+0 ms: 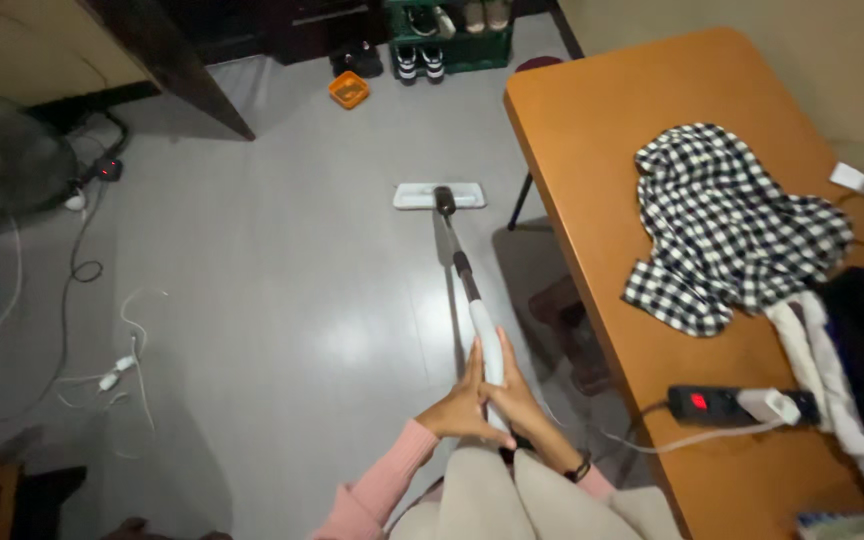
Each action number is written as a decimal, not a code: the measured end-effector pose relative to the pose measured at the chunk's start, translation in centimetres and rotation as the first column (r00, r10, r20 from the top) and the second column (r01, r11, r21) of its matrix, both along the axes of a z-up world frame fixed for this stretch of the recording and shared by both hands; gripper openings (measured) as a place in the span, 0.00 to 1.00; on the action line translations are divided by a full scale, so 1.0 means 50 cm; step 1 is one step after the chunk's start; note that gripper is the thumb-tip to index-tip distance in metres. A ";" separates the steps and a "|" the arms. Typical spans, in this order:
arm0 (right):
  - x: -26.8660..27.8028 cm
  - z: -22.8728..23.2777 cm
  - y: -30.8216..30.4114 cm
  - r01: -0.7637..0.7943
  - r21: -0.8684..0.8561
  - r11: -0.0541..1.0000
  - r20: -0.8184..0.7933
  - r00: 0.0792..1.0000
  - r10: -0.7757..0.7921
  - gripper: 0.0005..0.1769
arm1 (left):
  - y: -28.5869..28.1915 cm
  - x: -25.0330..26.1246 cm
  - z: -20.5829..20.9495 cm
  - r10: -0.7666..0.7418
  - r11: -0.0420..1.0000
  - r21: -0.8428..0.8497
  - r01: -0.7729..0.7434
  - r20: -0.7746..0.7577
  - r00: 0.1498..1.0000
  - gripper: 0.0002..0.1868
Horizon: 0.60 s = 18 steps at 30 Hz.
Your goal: The person cleans the floor using a flat mop by pushing it across various tiled surfaces throughout the room and hallway.
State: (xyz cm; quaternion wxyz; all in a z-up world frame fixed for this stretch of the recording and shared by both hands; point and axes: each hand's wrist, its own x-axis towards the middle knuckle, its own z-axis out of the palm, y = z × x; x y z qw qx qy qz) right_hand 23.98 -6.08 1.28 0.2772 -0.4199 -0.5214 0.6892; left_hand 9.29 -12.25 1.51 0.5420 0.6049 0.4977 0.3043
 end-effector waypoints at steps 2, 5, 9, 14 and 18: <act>0.038 0.011 -0.059 0.003 0.010 1.000 -0.016 1.000 -0.003 0.62 | -0.056 0.026 0.014 -0.034 0.999 0.013 0.034 -0.029 0.999 0.94; 0.074 0.040 -0.143 0.037 -0.088 0.995 -0.033 0.999 -0.040 0.63 | -0.132 0.059 0.041 -0.080 0.997 0.002 0.080 -0.031 0.996 0.96; 0.117 0.099 -0.227 0.045 -0.272 0.961 -0.053 0.997 -0.062 0.65 | -0.210 0.100 0.070 -0.108 0.989 0.099 0.112 -0.043 0.993 0.98; 0.170 0.117 -0.312 0.009 -0.206 0.979 -0.071 0.997 -0.024 0.64 | -0.306 0.154 0.090 -0.096 0.990 0.103 0.096 -0.003 0.995 0.98; 0.236 0.118 -0.392 0.011 -0.158 0.987 -0.024 1.000 -0.015 0.63 | -0.383 0.224 0.101 -0.091 0.994 0.050 0.095 -0.072 0.993 0.99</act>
